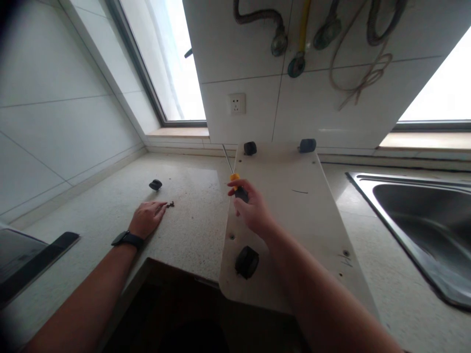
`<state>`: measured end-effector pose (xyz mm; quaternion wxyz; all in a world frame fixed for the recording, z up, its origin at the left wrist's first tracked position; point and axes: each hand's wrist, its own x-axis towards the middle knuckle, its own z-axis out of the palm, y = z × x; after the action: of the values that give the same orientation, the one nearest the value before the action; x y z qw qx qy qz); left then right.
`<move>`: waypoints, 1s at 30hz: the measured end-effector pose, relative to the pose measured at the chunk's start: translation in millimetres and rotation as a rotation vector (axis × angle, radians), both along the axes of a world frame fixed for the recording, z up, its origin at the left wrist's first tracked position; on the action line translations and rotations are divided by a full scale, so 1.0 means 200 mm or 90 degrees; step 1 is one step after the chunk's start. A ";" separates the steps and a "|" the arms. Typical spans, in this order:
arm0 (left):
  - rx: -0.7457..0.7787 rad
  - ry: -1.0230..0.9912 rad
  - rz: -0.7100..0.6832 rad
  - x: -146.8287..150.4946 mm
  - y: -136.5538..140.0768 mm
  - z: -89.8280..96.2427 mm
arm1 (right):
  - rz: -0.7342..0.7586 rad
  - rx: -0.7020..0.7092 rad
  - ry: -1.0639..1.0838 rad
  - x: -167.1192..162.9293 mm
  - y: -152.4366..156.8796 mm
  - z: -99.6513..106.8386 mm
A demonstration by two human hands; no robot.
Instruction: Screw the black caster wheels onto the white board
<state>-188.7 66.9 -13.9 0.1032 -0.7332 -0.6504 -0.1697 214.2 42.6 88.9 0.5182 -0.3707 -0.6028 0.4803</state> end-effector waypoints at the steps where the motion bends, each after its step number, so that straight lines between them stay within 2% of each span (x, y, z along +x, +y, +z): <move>1: 0.003 0.001 -0.001 0.00 0.00 0.00 | 0.002 0.002 -0.002 0.00 0.00 0.00; 18: 0.034 -0.008 0.022 0.01 -0.03 0.01 | 0.023 0.008 -0.037 0.00 -0.01 0.01; 30: 0.000 -0.070 0.024 0.04 -0.07 0.03 | 0.028 0.020 -0.032 0.00 0.00 0.00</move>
<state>-181.4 53.7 -8.2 0.0706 -0.7105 -0.6687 -0.2077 213.8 41.8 88.4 0.4980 -0.3610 -0.6311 0.4727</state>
